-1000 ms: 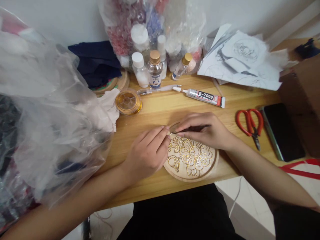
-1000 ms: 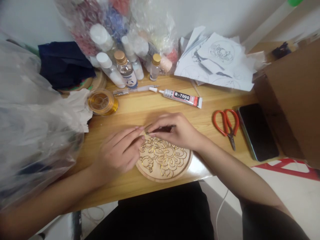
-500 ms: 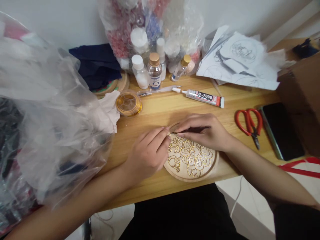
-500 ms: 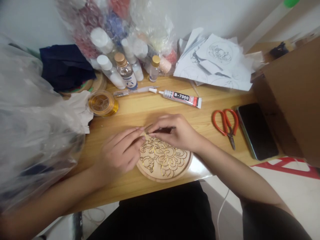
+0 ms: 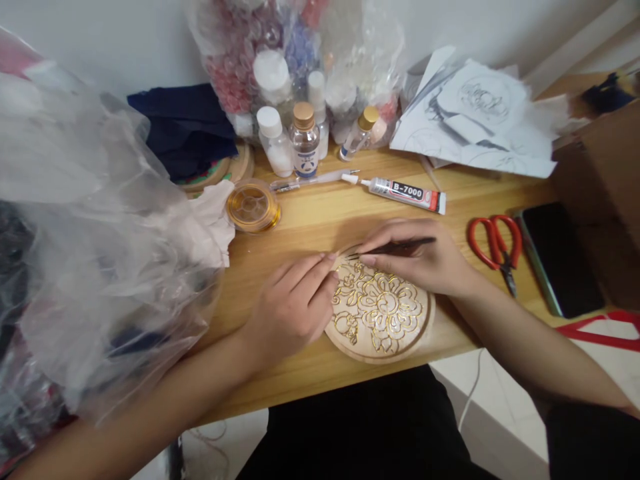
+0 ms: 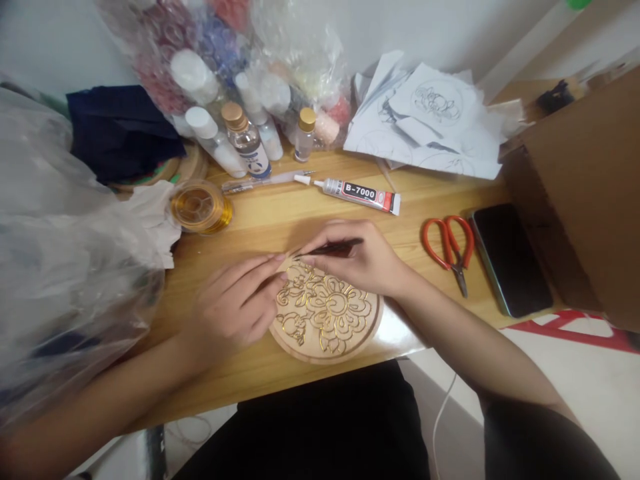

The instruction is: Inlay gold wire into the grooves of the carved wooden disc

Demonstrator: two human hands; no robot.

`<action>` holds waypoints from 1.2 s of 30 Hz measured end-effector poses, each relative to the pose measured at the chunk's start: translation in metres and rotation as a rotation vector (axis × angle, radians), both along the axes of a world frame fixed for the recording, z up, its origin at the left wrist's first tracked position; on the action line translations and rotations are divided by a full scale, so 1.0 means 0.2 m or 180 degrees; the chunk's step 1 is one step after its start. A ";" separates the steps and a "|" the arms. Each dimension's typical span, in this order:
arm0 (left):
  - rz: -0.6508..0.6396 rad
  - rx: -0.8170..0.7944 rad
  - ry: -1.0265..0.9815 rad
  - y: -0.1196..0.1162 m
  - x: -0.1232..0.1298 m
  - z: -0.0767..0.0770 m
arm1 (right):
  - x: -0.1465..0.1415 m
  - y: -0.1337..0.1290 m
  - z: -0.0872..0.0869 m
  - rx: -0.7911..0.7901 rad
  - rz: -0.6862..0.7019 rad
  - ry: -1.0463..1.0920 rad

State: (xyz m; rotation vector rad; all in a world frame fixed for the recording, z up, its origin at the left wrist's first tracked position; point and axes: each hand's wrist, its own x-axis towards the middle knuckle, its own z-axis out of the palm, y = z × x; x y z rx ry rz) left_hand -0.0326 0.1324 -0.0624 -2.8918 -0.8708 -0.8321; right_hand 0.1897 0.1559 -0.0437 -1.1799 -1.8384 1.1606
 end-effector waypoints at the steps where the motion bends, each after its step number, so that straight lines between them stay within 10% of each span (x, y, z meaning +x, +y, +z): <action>1: 0.0006 -0.0009 -0.0025 0.00 0.00 0.00 | 0.00 0.00 0.00 -0.0050 -0.0103 0.0021; 36: -0.0026 -0.0075 0.0114 0.00 0.00 0.00 | -0.02 -0.02 -0.03 0.0265 0.0291 -0.0076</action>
